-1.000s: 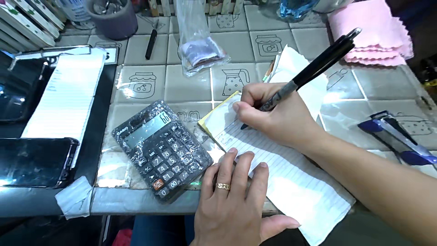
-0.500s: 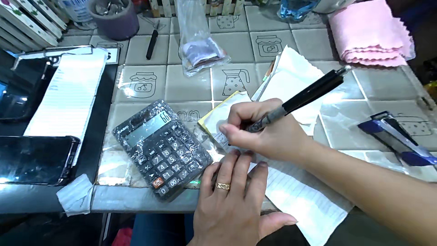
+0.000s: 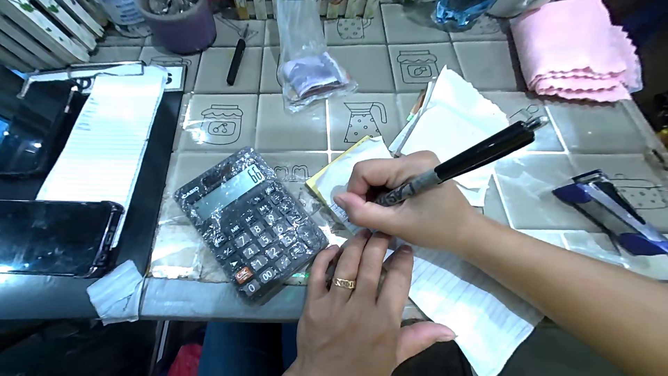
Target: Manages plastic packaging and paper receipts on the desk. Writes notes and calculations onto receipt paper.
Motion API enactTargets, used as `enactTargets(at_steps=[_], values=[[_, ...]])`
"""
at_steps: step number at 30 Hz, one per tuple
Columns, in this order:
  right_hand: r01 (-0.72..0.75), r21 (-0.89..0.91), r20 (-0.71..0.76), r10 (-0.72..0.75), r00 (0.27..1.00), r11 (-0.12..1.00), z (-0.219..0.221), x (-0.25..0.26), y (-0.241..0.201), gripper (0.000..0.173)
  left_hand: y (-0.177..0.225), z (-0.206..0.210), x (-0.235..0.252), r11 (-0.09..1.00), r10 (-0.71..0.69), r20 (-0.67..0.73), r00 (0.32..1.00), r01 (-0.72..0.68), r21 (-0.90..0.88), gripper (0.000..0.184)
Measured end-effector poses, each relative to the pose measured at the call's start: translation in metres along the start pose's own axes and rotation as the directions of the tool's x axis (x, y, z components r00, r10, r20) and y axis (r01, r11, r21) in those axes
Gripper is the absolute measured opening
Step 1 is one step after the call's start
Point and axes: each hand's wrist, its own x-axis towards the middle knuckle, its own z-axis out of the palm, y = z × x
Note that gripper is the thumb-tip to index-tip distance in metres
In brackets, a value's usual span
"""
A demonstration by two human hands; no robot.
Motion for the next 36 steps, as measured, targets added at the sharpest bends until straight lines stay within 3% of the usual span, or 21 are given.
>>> enactTargets(at_steps=[36], values=[[-0.005, -0.021, 0.000, 0.005, 1.000, 1.000, -0.0037, 0.0013, 0.0007, 0.025, -0.0001, -0.0009, 0.0009, 1.000, -0.001, 0.002, 1.000, 0.001, -0.010, 0.076]])
